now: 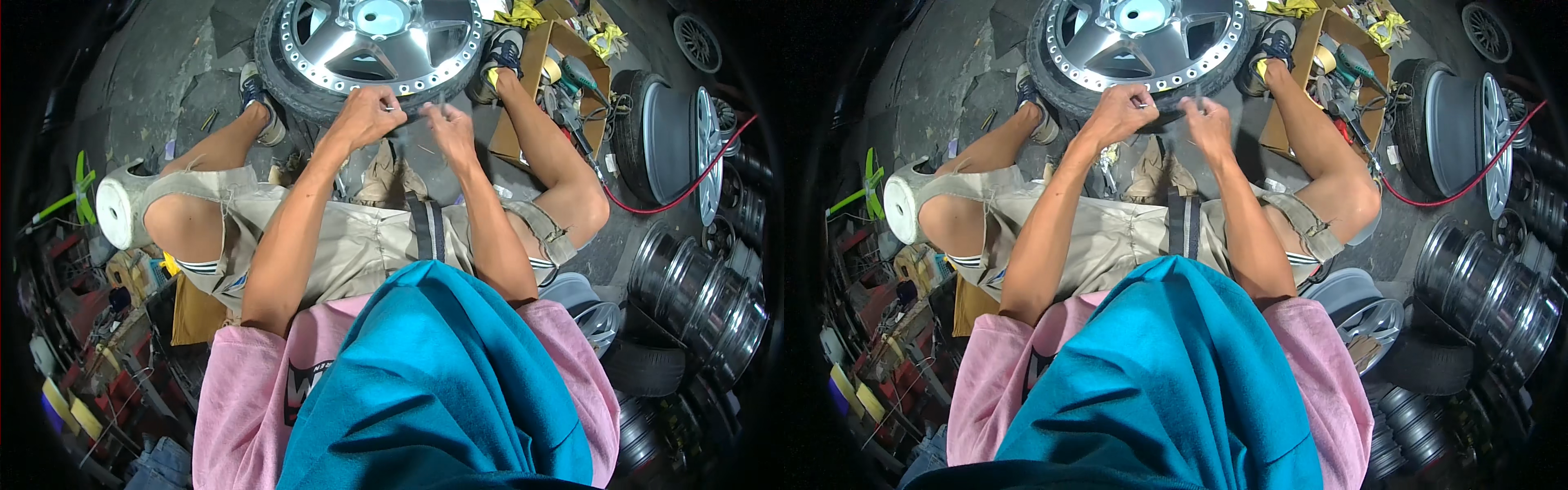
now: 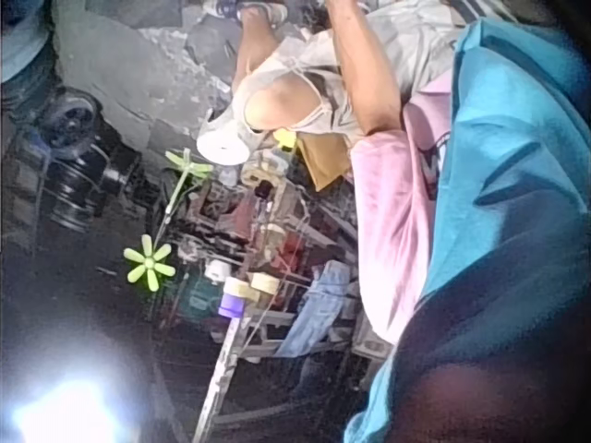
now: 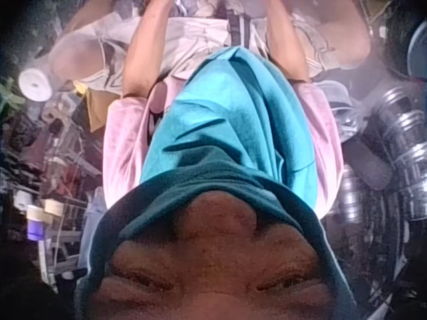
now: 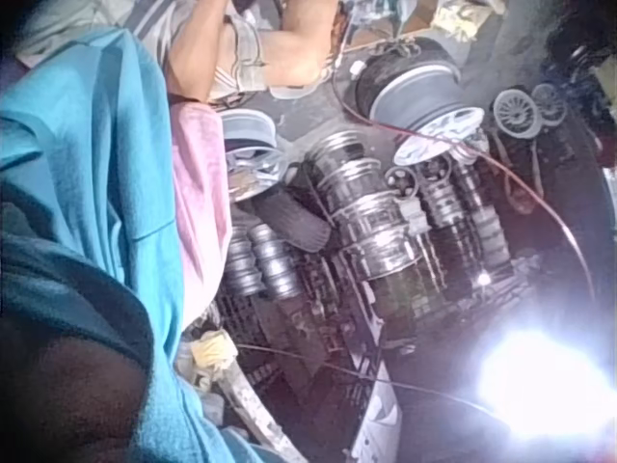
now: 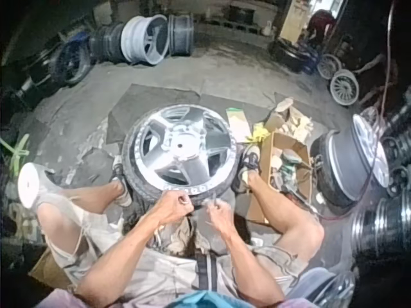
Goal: The person wipes a car rim with a cloth, uses a small tool to manipulate the bolts along the edge, and lifts the center piece of the rim.
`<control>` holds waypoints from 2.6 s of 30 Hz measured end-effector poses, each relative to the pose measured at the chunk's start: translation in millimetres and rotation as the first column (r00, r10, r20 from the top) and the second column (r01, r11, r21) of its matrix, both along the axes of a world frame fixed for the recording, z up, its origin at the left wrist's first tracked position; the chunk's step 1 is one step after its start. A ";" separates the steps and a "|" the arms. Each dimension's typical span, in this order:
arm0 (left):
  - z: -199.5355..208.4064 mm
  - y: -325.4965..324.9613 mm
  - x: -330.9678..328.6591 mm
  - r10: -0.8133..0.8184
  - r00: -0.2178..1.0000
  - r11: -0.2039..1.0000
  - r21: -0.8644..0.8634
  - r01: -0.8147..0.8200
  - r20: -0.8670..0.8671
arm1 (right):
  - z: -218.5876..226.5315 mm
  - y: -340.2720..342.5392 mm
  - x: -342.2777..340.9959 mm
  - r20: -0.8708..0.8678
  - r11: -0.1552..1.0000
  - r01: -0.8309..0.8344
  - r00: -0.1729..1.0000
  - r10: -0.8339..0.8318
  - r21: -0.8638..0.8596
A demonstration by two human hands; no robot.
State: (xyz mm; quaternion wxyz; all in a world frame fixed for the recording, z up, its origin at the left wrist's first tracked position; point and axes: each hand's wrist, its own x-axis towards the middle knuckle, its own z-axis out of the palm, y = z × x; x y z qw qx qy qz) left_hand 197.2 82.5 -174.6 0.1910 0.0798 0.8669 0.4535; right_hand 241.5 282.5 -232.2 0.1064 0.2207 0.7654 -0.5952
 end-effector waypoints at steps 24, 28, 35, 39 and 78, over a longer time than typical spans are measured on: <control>-28.9 -2.8 1.0 0.082 0.997 0.991 0.108 -0.081 -0.001 | 0.2 -19.9 0.1 -0.203 0.984 0.079 0.978 -0.046 0.158; -22.6 -3.7 0.7 0.024 1.000 0.996 0.089 -0.022 -0.018 | 6.9 -19.2 5.7 -0.135 0.990 0.064 0.990 -0.047 0.129; -21.3 -5.5 -0.8 -0.024 1.000 0.999 0.022 0.024 -0.013 | 17.0 -24.7 23.5 -0.172 0.994 -0.053 0.983 0.070 0.100; -10.8 -1.9 -1.0 -0.004 0.999 0.999 -0.049 0.006 0.047 | 32.0 -26.2 33.6 -0.235 0.995 -0.049 0.970 0.067 0.084; -24.4 2.2 11.1 -0.205 0.971 0.978 -0.075 0.197 -0.124 | -12.8 -19.8 24.7 -0.116 0.931 -0.280 0.943 0.312 0.233</control>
